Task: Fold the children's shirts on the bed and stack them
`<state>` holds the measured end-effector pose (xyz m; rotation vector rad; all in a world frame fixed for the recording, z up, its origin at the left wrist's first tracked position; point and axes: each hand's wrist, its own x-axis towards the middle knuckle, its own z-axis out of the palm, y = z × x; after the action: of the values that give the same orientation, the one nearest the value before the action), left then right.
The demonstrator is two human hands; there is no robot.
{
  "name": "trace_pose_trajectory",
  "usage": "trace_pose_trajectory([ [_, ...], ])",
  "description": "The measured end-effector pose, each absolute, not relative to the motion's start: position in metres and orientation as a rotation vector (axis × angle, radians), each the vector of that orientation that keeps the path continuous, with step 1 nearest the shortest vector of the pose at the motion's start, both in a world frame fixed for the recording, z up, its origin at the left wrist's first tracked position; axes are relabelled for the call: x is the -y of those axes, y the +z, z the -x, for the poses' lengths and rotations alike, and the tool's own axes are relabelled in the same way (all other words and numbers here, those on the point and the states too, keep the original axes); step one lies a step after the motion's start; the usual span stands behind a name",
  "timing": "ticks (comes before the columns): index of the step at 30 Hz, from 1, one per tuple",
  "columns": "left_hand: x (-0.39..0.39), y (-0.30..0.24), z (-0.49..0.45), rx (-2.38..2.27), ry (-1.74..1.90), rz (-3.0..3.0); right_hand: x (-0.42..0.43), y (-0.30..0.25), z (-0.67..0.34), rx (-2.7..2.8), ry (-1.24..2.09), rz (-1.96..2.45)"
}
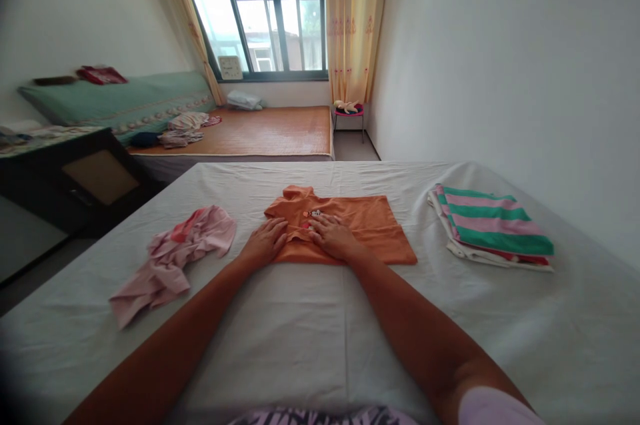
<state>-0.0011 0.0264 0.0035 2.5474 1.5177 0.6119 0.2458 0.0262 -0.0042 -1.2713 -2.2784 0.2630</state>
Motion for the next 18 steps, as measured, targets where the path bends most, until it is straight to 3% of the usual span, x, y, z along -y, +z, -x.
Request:
trace_pose_trajectory([
  [7, -0.028, 0.001, 0.003, -1.547, 0.53, -2.533, -0.047, 0.002, -0.333, 1.984, 0.057, 1.855],
  [18, -0.023, 0.006, 0.0, -1.59, 0.565, -2.517, -0.047, 0.009, -0.341, 1.84, -0.059, 1.95],
])
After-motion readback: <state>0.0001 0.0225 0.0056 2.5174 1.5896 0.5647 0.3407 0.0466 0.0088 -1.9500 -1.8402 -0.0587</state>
